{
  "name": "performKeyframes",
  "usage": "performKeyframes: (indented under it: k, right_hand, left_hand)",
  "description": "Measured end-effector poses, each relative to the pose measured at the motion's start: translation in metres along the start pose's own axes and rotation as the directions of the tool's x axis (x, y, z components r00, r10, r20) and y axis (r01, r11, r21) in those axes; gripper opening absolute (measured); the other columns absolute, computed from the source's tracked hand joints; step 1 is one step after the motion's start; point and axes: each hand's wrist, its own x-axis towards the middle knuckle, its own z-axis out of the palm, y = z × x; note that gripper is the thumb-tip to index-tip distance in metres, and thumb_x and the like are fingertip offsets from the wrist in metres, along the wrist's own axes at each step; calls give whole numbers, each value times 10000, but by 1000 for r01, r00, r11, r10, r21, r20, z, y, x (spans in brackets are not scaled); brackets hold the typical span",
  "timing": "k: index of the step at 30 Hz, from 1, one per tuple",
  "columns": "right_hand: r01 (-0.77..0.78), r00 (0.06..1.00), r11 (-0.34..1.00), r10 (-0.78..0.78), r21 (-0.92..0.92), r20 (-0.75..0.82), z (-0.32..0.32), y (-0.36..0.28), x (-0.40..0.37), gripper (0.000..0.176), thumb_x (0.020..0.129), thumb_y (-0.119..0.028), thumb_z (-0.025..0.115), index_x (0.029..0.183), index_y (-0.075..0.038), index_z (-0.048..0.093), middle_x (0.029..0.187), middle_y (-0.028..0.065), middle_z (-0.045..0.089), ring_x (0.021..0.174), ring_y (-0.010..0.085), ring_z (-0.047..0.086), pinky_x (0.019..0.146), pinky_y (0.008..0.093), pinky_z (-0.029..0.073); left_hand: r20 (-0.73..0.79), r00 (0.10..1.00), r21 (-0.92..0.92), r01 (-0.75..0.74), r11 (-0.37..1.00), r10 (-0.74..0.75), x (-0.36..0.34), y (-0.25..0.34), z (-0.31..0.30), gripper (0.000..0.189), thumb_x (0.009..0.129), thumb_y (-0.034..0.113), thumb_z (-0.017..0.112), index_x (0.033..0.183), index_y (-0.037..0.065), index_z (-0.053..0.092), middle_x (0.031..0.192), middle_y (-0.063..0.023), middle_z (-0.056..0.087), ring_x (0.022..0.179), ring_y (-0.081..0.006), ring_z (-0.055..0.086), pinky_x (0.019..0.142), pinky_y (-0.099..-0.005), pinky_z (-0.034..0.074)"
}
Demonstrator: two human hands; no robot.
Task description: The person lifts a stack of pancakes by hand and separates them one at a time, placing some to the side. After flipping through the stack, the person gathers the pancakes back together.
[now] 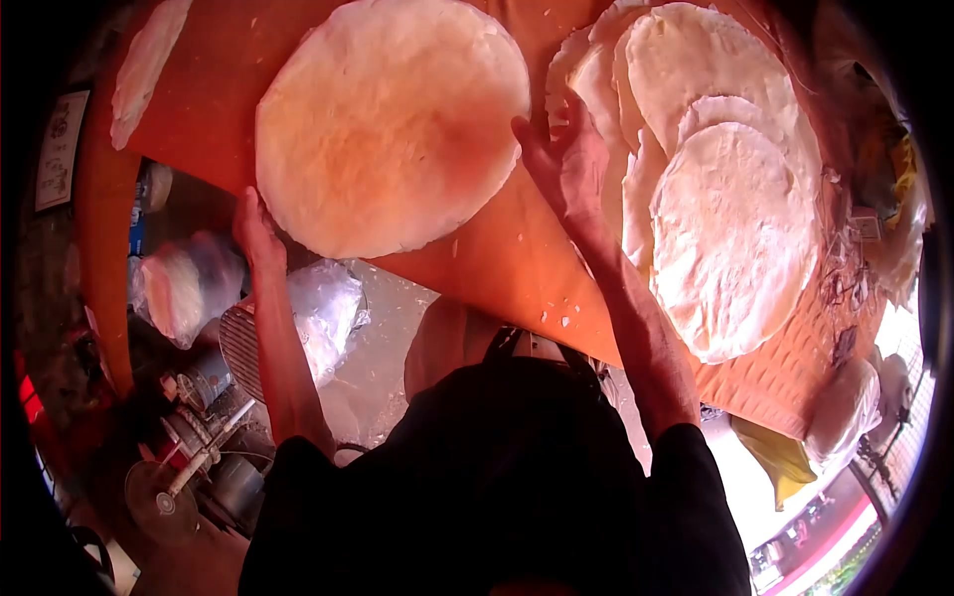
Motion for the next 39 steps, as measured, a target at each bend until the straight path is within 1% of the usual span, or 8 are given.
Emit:
performKeyframes:
  k: [4, 12, 16, 19, 22, 27, 31, 39]
  right_hand:
    - [242, 970, 962, -238, -130, 48, 38, 14, 7, 625, 734, -210, 726, 1238, 62, 477, 1010, 225, 615, 930, 386, 588, 829, 438, 471]
    - [213, 976, 971, -207, -108, 61, 40, 17, 6, 421, 754, -144, 647, 1140, -31, 523, 917, 218, 643, 838, 404, 619, 736, 485, 493]
    - [100, 992, 943, -120, 318, 45, -13, 16, -15, 561, 738, -105, 755, 1248, -24, 537, 1070, 240, 635, 940, 421, 620, 786, 439, 522]
    - [334, 938, 920, -346, -206, -24, -109, 11, -26, 519, 768, -201, 762, 1205, 1, 569, 1057, 220, 645, 916, 361, 635, 768, 406, 535]
    - [115, 993, 882, -90, -458, 76, -198, 49, -67, 539, 671, -201, 819, 1131, -5, 617, 1031, 180, 665, 1007, 360, 613, 846, 421, 508]
    - [160, 950, 748, 60, -644, 306, -247, 84, -143, 943, 533, -233, 889, 1359, -87, 456, 1398, 189, 443, 1308, 394, 399, 1034, 482, 396]
    - [220, 941, 786, -16, -578, 337, -271, 108, -166, 717, 617, -98, 820, 1282, -96, 553, 1300, 168, 540, 1246, 369, 484, 997, 456, 442]
    - [134, 986, 891, -163, -434, -30, -308, 100, -152, 64, 765, 13, 711, 808, -17, 674, 786, 91, 681, 725, 223, 674, 631, 312, 545]
  left_hand:
    - [51, 990, 53, -138, 989, 135, 3, -15, 27, 438, 1004, 266, 464, 1324, -32, 493, 1342, -141, 522, 1191, -229, 522, 1015, -332, 412]
    - [-43, 960, 444, -229, 866, 276, 10, -31, 32, 468, 1010, 293, 456, 1349, -30, 467, 1348, -154, 513, 1212, -242, 503, 1037, -341, 392]
    - [35, 988, 290, -153, 945, 149, 35, -20, 2, 428, 989, 262, 502, 1296, -36, 510, 1255, -152, 585, 1127, -243, 566, 993, -355, 439]
    - [12, 900, 377, -408, 831, 436, 11, 8, 0, 398, 964, 198, 546, 1264, -61, 520, 1179, -179, 620, 1080, -245, 594, 962, -344, 471]
    - [58, 837, 325, -531, 782, 544, -38, 42, 42, 341, 955, 143, 544, 1227, -62, 535, 1141, -173, 632, 1023, -231, 614, 951, -332, 473]
    - [490, 841, 227, -376, 899, 228, -145, 25, 146, 291, 965, 144, 545, 1179, -52, 547, 1031, -112, 641, 911, -172, 617, 818, -283, 512]
    - [845, 518, 260, -179, 949, -134, -231, -1, 209, 286, 972, 134, 539, 1204, -32, 533, 976, -92, 633, 898, -144, 616, 755, -262, 511]
    - [850, 209, 491, 20, 871, -484, -288, -24, 250, 384, 946, 205, 608, 1224, -41, 512, 952, -94, 635, 858, -142, 627, 743, -275, 527]
